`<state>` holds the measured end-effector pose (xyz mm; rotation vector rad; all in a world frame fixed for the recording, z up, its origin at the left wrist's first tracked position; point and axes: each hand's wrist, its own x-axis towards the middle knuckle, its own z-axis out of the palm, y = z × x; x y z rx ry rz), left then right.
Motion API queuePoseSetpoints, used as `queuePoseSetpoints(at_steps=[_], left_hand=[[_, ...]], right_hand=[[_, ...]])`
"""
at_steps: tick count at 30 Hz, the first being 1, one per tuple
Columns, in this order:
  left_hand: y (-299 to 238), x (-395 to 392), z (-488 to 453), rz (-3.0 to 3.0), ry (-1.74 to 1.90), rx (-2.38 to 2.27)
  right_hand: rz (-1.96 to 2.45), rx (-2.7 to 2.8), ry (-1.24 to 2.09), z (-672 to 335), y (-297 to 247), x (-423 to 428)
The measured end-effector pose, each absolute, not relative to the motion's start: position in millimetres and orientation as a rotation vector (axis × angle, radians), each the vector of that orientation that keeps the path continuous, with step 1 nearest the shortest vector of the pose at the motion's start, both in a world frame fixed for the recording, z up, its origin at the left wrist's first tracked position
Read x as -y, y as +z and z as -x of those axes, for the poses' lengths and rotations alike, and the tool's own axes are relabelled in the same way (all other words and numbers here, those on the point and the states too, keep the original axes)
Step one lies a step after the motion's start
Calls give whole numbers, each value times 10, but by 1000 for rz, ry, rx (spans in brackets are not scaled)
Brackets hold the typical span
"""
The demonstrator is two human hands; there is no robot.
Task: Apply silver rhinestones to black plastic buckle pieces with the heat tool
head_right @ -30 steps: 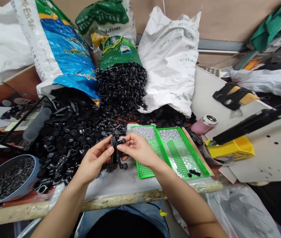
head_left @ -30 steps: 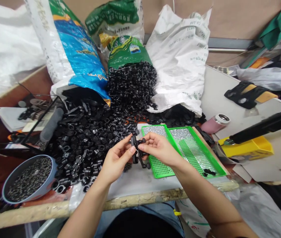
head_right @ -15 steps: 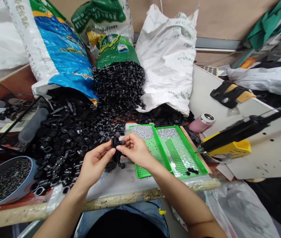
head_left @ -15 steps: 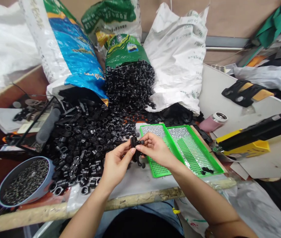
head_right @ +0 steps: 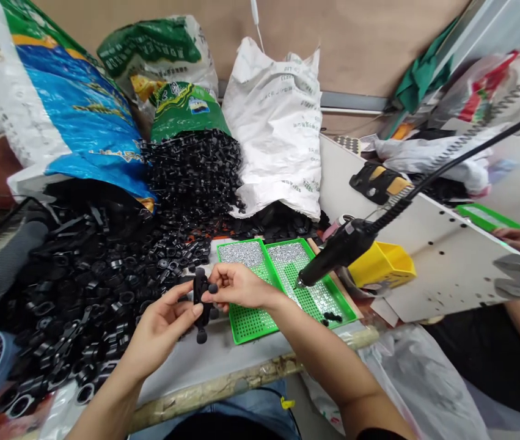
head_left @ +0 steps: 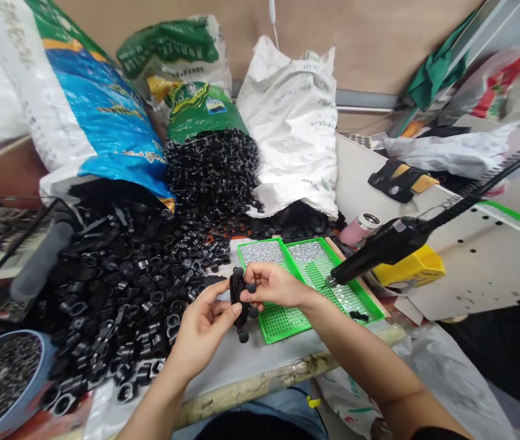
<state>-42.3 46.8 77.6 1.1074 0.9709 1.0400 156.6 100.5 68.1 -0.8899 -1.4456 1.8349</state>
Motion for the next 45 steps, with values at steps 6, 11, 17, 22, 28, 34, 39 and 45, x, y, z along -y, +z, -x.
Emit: queuePoseSetpoints(at_steps=[6,11,17,22,28,34,39,45], left_hand=[[648,-560,359,-1251,1069,-1105],[595,-619,411,-1121,1105,-1100],[626,-611,449,-984,1039,-1060],[573,-644,437,-850,1096,-1056],[552,-667,339,-803,1145,-1067],[607,-581,349,-833,1178,-1059],[639,-510,358,-839,1245,-1022],[678,-483,319,-878,1308,-976]], right_hand=[[1071,2009,1573,-1792,786,-1390],[1798,2001,605,-1988,714,-2045],[1859,2013,366,-2152,486,-2425],[1671,2107,385,-2154,607,-2122],[1037,1652,1133,-1737,886,-1243],[1150,1560,1176,-1391,881,-884],[1252,1510,1186,-1344,820,-851],[1208,1543,1020,-1289,816,-733]])
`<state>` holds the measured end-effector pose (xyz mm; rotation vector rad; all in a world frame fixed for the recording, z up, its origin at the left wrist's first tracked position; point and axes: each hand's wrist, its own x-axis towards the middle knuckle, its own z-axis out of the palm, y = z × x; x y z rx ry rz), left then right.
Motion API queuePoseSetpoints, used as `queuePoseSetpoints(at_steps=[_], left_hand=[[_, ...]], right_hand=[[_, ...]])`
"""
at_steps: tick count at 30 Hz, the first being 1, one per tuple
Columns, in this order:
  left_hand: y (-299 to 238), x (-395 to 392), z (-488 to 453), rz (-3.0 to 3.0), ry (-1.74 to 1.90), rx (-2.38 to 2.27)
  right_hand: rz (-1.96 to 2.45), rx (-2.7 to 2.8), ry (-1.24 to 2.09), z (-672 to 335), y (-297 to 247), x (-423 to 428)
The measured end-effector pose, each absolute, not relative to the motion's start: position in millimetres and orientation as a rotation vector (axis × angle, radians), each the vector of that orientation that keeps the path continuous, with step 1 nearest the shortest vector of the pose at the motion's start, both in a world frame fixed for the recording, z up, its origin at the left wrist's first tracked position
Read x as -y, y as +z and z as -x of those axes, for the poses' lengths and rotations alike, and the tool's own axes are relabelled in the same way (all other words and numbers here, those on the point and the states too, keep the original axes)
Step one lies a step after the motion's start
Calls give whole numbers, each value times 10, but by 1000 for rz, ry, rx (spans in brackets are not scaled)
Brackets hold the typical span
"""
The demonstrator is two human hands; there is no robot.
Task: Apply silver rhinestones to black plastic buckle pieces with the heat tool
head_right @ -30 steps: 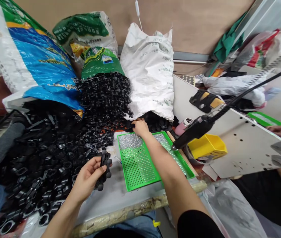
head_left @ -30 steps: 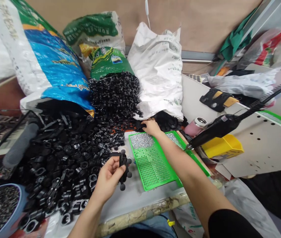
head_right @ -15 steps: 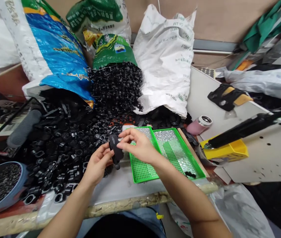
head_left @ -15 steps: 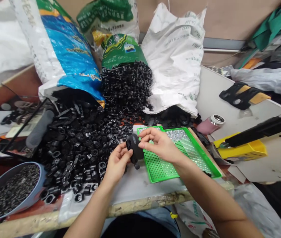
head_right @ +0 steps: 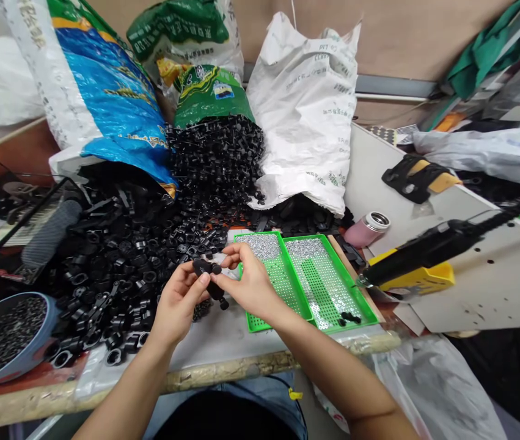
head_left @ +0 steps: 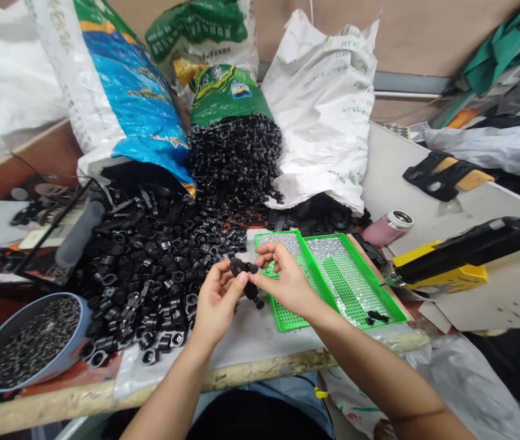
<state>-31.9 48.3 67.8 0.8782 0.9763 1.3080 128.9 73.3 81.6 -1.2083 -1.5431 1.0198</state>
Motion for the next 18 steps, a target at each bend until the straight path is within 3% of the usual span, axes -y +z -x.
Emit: queuePoseSetpoints(at_steps=[11,18], left_hand=[[653,-341,453,-930,1368,-854],[806,-235,677,-640,775,-668]], right_hand=[[1060,1894,887,-1502,727,-504],[676,2302,314,-1809,907,-661]])
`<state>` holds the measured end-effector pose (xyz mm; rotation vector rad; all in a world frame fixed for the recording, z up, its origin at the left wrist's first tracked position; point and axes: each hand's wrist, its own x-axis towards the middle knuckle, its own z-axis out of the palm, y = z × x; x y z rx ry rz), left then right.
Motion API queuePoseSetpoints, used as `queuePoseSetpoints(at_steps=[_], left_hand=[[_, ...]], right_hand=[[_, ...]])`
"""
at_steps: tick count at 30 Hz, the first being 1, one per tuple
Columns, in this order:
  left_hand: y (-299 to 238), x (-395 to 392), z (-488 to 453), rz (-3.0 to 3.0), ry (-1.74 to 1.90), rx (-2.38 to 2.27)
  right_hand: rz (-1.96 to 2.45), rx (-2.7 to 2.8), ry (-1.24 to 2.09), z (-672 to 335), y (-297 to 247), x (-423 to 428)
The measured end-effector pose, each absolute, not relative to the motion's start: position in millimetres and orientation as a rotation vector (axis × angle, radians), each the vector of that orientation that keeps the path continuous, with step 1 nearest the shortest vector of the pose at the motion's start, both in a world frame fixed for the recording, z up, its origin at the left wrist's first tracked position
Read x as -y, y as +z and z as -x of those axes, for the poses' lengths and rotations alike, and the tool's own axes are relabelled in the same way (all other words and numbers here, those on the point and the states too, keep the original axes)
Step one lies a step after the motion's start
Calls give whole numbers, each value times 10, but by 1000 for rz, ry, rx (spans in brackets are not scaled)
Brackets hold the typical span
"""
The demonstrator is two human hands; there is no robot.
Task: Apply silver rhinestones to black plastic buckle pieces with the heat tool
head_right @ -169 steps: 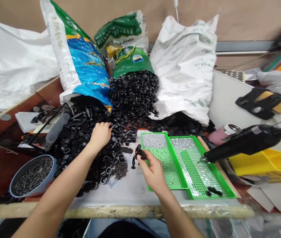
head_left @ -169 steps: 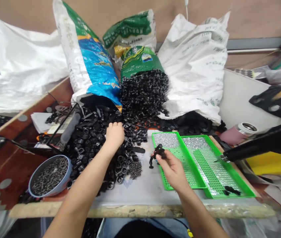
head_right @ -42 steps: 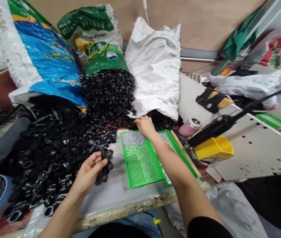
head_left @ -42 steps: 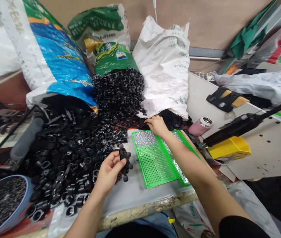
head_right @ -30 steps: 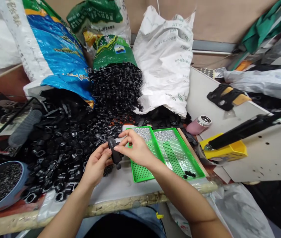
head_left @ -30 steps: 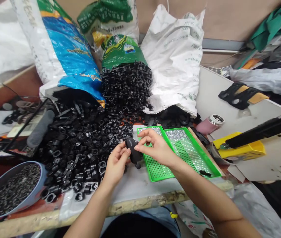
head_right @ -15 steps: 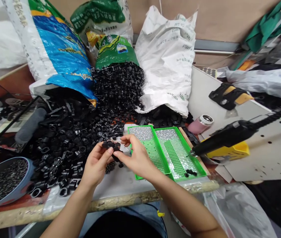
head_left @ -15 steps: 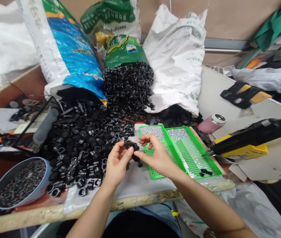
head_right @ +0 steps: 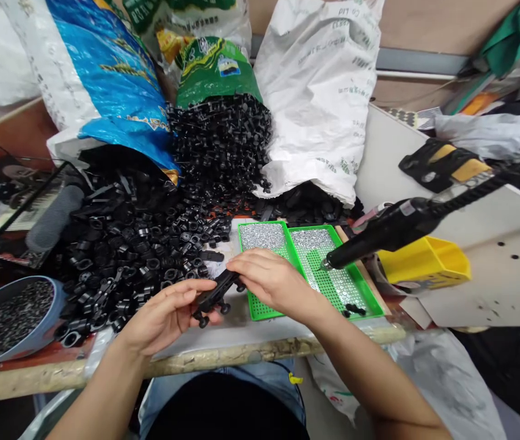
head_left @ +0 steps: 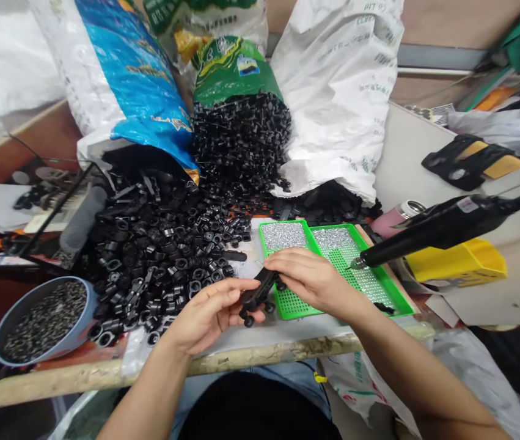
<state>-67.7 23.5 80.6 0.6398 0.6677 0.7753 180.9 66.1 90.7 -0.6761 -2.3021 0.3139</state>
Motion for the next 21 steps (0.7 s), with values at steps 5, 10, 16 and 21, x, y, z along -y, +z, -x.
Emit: queuePoseSetpoints(at_steps=[5,10,16,21], left_hand=[[816,-220,643,-569,718,-657],[813,-162,594,-549,737,-572],[817,-94,591,-520,734,-503],[813,-41,588,-534,722,-426]], right_hand=[[592,2384,149,-1864,914,-677],[535,2291,396,-1878,939,-679],[547,2203,807,-1931,1009,-693],[542,2123,1052,-1954,1068,-696]])
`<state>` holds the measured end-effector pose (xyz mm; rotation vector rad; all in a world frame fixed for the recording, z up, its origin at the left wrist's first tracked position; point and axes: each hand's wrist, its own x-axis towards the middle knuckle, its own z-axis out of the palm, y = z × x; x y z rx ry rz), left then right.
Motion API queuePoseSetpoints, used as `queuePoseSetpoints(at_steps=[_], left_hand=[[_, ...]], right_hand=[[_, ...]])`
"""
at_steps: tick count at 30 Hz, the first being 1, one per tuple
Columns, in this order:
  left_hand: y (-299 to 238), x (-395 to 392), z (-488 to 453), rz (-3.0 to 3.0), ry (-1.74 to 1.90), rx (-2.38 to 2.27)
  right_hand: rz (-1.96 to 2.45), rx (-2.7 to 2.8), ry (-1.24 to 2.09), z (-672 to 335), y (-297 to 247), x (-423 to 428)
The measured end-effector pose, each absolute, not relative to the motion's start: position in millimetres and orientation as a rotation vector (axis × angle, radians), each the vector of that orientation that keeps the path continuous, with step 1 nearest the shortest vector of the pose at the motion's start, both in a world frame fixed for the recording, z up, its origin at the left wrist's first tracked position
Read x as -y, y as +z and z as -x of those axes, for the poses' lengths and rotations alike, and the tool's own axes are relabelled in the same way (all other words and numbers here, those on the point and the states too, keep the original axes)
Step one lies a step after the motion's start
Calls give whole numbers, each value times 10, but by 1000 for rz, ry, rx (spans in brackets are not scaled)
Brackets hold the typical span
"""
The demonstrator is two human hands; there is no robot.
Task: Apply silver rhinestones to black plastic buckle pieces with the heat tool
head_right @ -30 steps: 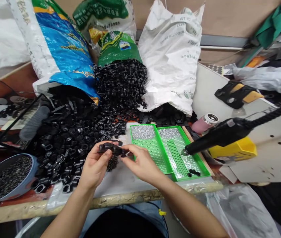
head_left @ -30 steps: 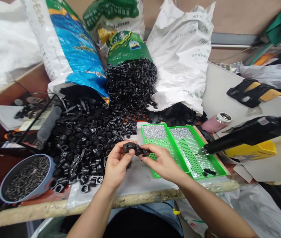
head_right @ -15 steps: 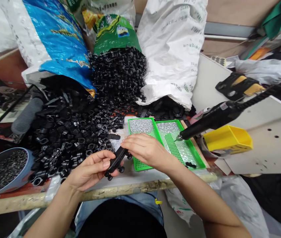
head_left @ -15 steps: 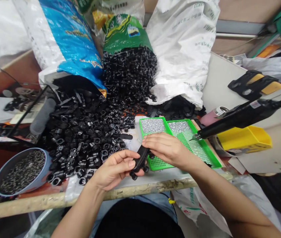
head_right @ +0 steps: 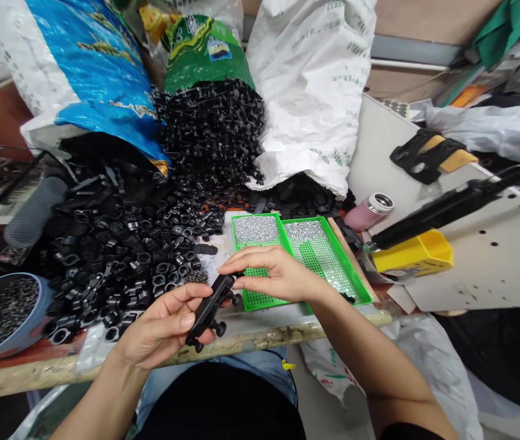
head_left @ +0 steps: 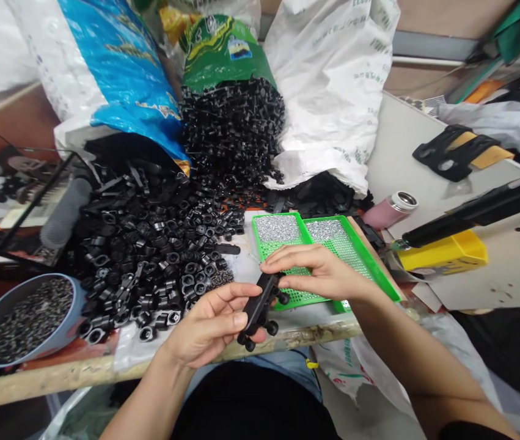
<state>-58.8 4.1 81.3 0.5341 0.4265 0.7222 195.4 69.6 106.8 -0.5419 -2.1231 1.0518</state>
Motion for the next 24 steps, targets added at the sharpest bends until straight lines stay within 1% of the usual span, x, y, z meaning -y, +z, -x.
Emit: queuePoseSetpoints(at_steps=[7,9,11,12,13,14,15,17,18,19,20,22,24], left_hand=[[785,6,550,-573,704,-335],[786,18,525,-565,677,-319],[776,34,507,-565,657,-327],[760,43,504,-576,656,-354],[733,51,504,-594,662,-401],[694,57,506,-620,675,-468],[644,60,508,-657,683,-548],[520,55,496,-753,689,-723],[453,47,478,-808,683,-803],[388,39,451,-863,673,-872],[329,30,413,-918,665,-928],[232,20,322,-1021,671,-1016],[166,21,231,-1123,703,-1086]], right_hand=[[479,2082,1199,-1942,1068,-726],[435,2084,1201,-1911,1044,-702],[421,2122,1130,-1894,1025,-621],[462,2170,1019,-1909,1022,-560],[545,2222,829,-1950,1022,-492],[667,2246,556,-2024,1024,-424],[808,2190,210,-2133,1027,-364],[1011,1788,-518,-2438,1020,-301],[1033,1472,-782,-2611,1005,-306],[1024,1215,-904,-2774,980,-333],[1050,1054,-831,-2910,943,-376],[1158,930,-296,-3038,838,-474],[1207,917,272,-2948,704,-525]])
